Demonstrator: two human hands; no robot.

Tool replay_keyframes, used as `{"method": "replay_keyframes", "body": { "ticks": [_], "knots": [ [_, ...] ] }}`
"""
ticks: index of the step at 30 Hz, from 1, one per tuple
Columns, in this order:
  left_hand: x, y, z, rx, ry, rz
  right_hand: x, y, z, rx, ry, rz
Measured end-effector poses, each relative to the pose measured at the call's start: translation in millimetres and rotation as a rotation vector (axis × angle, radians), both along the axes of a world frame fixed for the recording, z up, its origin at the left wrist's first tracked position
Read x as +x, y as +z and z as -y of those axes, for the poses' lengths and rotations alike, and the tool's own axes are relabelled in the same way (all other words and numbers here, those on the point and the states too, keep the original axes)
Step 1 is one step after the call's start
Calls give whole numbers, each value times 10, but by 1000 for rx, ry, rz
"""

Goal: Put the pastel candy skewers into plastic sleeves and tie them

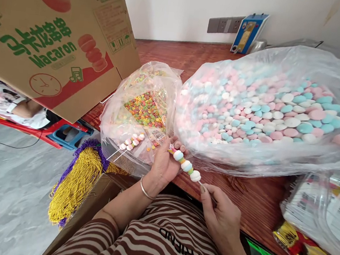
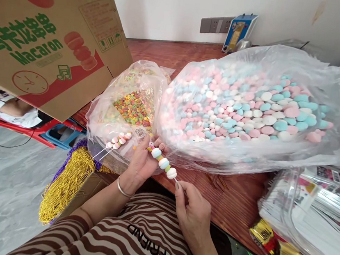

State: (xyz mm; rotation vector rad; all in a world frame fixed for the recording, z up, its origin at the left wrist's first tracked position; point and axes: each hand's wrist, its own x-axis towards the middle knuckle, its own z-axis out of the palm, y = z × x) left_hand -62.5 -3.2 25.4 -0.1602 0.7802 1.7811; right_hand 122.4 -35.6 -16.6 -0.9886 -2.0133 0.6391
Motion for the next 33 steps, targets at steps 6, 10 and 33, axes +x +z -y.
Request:
{"method": "replay_keyframes", "body": {
  "ticks": [6, 10, 33],
  "knots": [
    [48, 0, 17, -30, 12, 7, -29, -15, 7, 79, -11, -23],
    [32, -13, -2, -63, -2, 35, 32, -51, 16, 158, 15, -54],
    [182, -186, 236, 31, -238, -469, -454, 74, -349, -705, 73, -475]
  ]
}}
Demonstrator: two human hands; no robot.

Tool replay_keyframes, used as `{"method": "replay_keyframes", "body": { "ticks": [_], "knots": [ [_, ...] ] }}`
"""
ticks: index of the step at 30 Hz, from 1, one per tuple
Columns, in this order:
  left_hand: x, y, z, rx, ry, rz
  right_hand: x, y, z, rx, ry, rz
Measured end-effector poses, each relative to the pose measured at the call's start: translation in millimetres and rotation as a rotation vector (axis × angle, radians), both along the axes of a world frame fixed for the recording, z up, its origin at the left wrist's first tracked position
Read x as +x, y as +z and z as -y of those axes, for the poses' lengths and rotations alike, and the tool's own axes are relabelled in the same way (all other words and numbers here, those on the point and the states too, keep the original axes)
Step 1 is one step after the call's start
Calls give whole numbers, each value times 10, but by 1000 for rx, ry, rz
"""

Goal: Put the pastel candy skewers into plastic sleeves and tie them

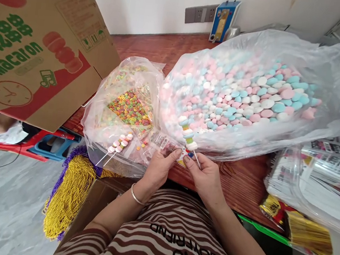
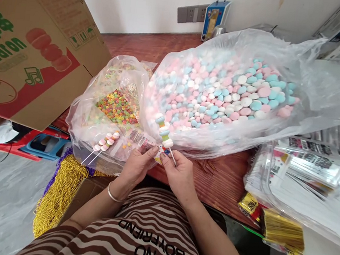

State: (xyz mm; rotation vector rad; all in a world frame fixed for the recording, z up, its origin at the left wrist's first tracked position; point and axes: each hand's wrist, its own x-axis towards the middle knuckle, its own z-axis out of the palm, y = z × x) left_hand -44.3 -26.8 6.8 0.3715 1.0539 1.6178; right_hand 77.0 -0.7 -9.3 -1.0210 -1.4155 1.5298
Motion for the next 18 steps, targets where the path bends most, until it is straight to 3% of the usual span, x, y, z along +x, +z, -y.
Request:
{"method": "replay_keyframes", "body": {
  "ticks": [3, 10, 14, 18],
  "knots": [
    [-77, -41, 9, -78, -17, 37, 54, 83, -19, 62, -27, 75],
    [-100, -132, -55, -63, 46, 390, 336, 221, 115, 250, -131, 213],
    [-119, -123, -71, -39, 28, 444, 615, 217, 219, 442, -87, 335],
    [-99, -87, -84, -60, 60, 440, 722, 217, 306, 500, -11, 356]
  ]
}}
